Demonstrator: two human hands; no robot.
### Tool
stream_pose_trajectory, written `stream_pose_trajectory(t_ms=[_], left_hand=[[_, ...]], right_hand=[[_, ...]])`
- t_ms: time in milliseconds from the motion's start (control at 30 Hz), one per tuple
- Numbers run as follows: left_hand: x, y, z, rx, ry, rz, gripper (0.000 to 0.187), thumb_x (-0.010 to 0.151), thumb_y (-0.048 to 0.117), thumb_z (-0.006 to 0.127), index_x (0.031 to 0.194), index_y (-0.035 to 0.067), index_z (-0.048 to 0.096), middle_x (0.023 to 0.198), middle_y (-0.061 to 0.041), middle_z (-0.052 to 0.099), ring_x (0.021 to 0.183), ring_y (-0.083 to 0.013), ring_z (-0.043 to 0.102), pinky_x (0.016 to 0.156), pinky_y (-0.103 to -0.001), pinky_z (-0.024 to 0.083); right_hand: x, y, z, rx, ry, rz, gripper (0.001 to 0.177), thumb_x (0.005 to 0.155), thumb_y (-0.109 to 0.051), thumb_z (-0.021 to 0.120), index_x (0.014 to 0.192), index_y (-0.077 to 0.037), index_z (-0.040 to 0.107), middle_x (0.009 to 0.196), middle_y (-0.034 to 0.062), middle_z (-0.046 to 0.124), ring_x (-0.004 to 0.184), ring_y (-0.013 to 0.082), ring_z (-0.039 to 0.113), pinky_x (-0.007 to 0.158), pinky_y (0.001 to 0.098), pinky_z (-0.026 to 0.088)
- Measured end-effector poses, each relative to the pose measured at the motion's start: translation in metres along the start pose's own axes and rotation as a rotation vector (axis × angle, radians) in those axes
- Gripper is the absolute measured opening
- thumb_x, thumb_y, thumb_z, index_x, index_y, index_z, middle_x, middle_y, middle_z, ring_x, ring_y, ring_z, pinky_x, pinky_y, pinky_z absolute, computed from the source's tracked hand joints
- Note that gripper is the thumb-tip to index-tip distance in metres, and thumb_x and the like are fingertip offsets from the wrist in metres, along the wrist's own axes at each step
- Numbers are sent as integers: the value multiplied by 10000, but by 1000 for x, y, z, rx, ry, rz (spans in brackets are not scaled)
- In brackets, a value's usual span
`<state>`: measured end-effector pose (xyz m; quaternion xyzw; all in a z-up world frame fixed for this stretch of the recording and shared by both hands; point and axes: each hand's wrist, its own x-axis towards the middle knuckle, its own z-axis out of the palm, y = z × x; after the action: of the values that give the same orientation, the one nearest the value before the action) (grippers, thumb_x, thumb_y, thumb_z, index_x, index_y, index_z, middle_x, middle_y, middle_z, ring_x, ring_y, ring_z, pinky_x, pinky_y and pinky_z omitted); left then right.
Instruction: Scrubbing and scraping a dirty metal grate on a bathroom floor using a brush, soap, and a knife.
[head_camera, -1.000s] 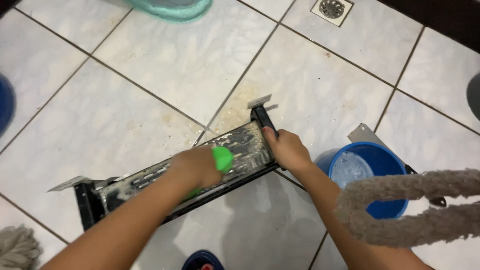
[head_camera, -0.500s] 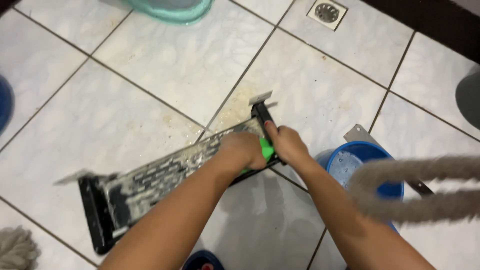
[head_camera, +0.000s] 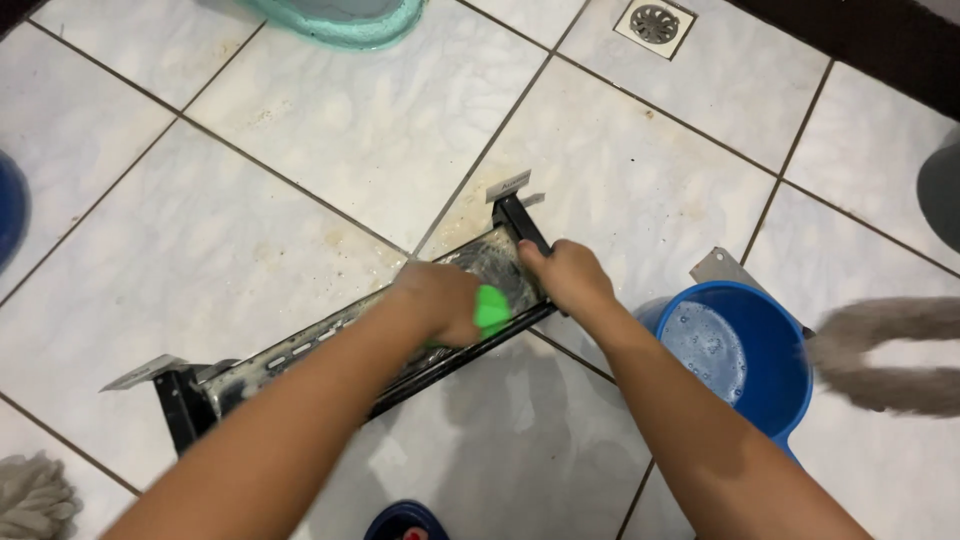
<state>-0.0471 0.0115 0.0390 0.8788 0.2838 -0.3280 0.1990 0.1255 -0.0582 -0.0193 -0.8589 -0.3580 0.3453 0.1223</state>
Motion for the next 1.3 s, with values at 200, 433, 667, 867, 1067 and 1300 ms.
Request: stream_pose_trajectory(t_ms=[200, 433, 667, 867, 1067, 1300], left_hand=[[-40, -46, 0, -46, 144, -246, 599, 841, 444, 682, 1280, 60, 546, 1090, -165, 741, 1033, -334, 732, 878, -459, 577], [-28, -13, 16, -582, 492, -239, 580, 815, 501, 712, 1176, 68, 581, 1013, -219, 729, 999, -399, 693, 867, -503, 535], [-18, -24, 35, -645, 633, -265, 555, 809, 459, 745, 1172, 67, 596, 1025, -224, 705, 980, -415, 685, 839, -507, 538], [4, 12, 20, -888, 784, -208, 780, 779, 527, 738, 1307, 15, 476, 1139, -216, 653, 1047, -377, 679, 863, -467, 555], [34, 58, -3, -1341, 676, 263, 825, 874, 654, 588, 1331, -24, 483, 1284, -224, 597, 1204, -336, 650, 951, -427, 566], [39, 60, 18, -632, 603, 103, 609, 885, 409, 646, 1343, 24, 535, 1392, -238, 547, 1267, -452, 541, 965, -535, 431]], right_hand=[[35, 30, -18, 52, 303, -147, 540, 986, -489, 528, 1150, 6, 670, 966, 226, 729, 907, 375, 693, 836, 466, 527], [-31, 45, 32, -128, 603, -370, 567, 956, -271, 656, 1468, -58, 538, 1670, 191, 296, 1552, 421, 249, 1145, 685, 270], [-29, 73, 48, -306, 268, -655, 829, 910, -364, 683, 1571, -70, 276, 1684, 173, 170, 1577, 383, 124, 1157, 717, 124], [-54, 44, 53, 177, 479, -648, 721, 1014, -288, 604, 1605, -57, 264, 1694, 189, 210, 1561, 361, 222, 1175, 626, 275], [-61, 33, 21, 860, 197, -636, 665, 979, -235, 683, 1499, -100, 292, 1401, 137, 470, 1255, 226, 523, 985, 379, 525], [-74, 141, -102, 126, 257, 152, 403, 949, -439, 656, 1140, -91, 722, 957, 192, 776, 822, 285, 732, 746, 400, 576]])
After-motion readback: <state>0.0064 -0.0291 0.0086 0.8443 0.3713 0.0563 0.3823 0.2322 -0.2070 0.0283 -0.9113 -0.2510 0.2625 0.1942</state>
